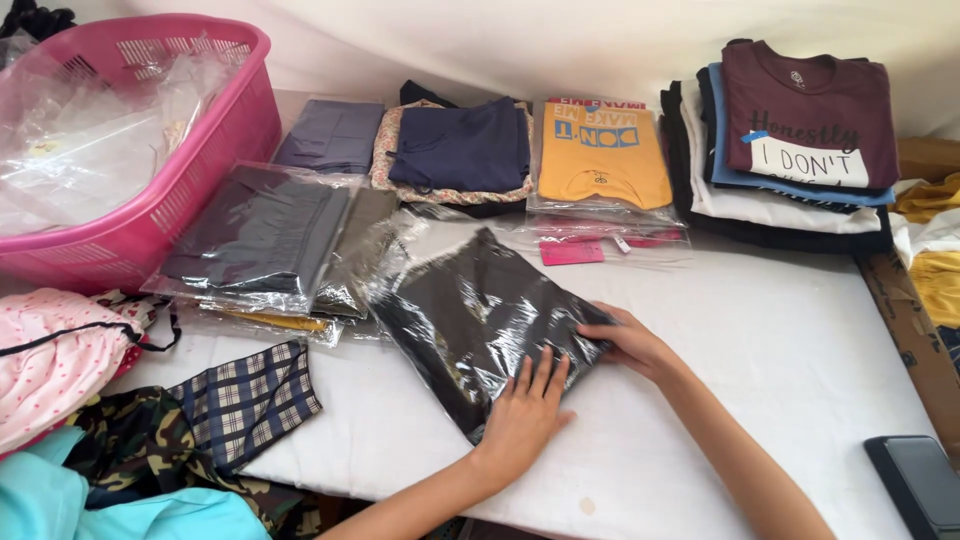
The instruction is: The person folds various clothing items, including black and blue pants, on a white table. They place each folded item into a clear plastic bag, seal it, and stack the packaged clothes on the left side of the table.
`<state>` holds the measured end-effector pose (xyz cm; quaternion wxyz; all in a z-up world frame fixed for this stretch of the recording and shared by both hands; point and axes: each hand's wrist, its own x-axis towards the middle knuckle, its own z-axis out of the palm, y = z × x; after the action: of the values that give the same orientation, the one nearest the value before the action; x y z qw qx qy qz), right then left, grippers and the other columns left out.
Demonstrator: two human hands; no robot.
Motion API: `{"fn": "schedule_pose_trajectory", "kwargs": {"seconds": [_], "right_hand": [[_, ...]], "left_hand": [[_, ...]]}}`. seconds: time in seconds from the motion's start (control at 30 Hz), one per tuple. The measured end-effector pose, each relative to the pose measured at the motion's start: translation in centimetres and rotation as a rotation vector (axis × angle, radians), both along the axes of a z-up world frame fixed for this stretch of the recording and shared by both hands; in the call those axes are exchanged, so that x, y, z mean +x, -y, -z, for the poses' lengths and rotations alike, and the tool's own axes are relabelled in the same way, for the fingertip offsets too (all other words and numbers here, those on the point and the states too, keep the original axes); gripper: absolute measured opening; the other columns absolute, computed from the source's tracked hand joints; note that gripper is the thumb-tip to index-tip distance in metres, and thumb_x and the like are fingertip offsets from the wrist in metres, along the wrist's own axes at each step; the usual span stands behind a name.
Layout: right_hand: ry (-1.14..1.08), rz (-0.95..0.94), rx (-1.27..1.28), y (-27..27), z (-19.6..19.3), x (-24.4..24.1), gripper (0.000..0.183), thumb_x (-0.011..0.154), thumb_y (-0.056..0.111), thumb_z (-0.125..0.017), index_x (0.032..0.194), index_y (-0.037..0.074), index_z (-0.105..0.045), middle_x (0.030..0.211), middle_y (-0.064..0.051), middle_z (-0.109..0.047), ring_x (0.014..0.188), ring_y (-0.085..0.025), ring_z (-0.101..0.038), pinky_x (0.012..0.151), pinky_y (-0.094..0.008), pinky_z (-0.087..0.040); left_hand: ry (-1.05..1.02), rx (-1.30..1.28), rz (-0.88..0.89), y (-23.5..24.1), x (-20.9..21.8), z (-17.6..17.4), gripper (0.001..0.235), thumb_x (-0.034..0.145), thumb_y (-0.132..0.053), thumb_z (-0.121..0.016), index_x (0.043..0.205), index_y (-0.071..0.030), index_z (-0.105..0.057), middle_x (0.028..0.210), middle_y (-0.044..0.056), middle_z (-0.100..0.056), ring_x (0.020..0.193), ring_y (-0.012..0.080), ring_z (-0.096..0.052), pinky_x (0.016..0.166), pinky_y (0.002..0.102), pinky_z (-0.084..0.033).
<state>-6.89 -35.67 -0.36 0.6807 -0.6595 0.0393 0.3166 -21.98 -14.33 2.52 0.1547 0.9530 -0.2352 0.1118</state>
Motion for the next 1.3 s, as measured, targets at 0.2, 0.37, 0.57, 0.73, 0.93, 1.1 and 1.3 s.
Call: {"fn": "schedule_pose_trajectory", "kwargs": {"seconds": [0.2,0.37,0.57,0.73,0.93,1.1,1.3], "right_hand": [[0.113,-0.439,-0.569,13.7,-2.0,-2.8,0.046,0.093,0.042,-0.063,0.115,0.005,-0.079,0.095,-0.005,-0.084,0.083,-0.013,-0.079,0.078,-0.028,-0.067],[0.477,-0.044,-0.486,14.4,-0.4,5.4,0.039,0.097,0.032,-0.062,0.122,0.005,-0.076,0.097,-0.014,-0.078,0.082,-0.019,-0.073,0.077,-0.035,-0.061],[0.727,-0.118,-0.606,-2.6,1.8,13.0,0.054,0.094,0.044,-0.069,0.133,0.007,-0.068,0.113,-0.01,-0.076,0.097,-0.019,-0.072,0.082,-0.033,-0.056],[0.623,-0.13,-0.369,-6.7,4.5,16.9,0.049,0.09,0.045,-0.08,0.116,0.003,-0.079,0.098,-0.003,-0.078,0.089,-0.012,-0.068,0.081,-0.03,-0.053],[0.29,-0.08,0.17,-0.2,-3.9,13.0,0.024,0.097,0.024,-0.084,0.11,0.013,-0.068,0.081,0.01,-0.054,0.068,-0.005,-0.045,0.062,-0.024,-0.035],[0.411,0.09,0.339,2.2,-17.3,4.2,0.033,0.084,0.012,-0.073,0.117,0.011,-0.067,0.105,0.003,-0.074,0.094,-0.005,-0.07,0.086,-0.023,-0.055],[0.578,0.204,0.429,7.7,-15.8,2.9,0.024,0.108,0.023,-0.069,0.107,-0.001,-0.063,0.101,-0.007,-0.074,0.089,-0.013,-0.069,0.085,-0.031,-0.056]], "left_hand": [[-0.25,-0.524,-0.412,-7.9,-0.9,-3.4,0.036,0.092,-0.034,-0.066,0.125,-0.019,-0.07,0.126,0.003,-0.074,0.111,0.0222,-0.069,0.094,0.035,-0.055],[-0.307,-0.577,-0.638,-15.1,0.7,0.1,0.055,0.098,-0.034,-0.062,0.144,-0.009,-0.044,0.122,0.013,-0.071,0.1,0.0238,-0.074,0.086,0.039,-0.057],[-0.288,-1.186,-0.627,-14.9,5.5,7.1,0.098,0.09,-0.027,-0.068,0.154,-0.001,0.003,0.129,0.018,-0.06,0.101,0.0249,-0.072,0.077,0.038,-0.062],[-0.27,-1.515,-0.692,-13.5,7.1,7.8,0.091,0.092,-0.029,-0.073,0.152,-0.005,-0.008,0.136,0.014,-0.053,0.111,0.0205,-0.066,0.079,0.034,-0.054],[-0.161,-1.733,-0.583,-11.0,8.8,2.6,0.079,0.094,-0.027,-0.078,0.15,-0.005,-0.027,0.127,0.011,-0.069,0.112,0.006,-0.062,0.095,0.018,-0.042],[-0.02,-1.674,-0.329,-7.0,8.2,-8.0,0.029,0.097,-0.024,-0.073,0.112,0.0,-0.068,0.098,-0.002,-0.07,0.091,0.0034,-0.061,0.084,0.02,-0.048],[-0.061,-1.649,-0.055,-5.9,8.3,-12.1,0.017,0.097,-0.018,-0.072,0.091,-0.003,-0.07,0.09,0.001,-0.073,0.085,0.0057,-0.062,0.082,0.022,-0.048]]}}
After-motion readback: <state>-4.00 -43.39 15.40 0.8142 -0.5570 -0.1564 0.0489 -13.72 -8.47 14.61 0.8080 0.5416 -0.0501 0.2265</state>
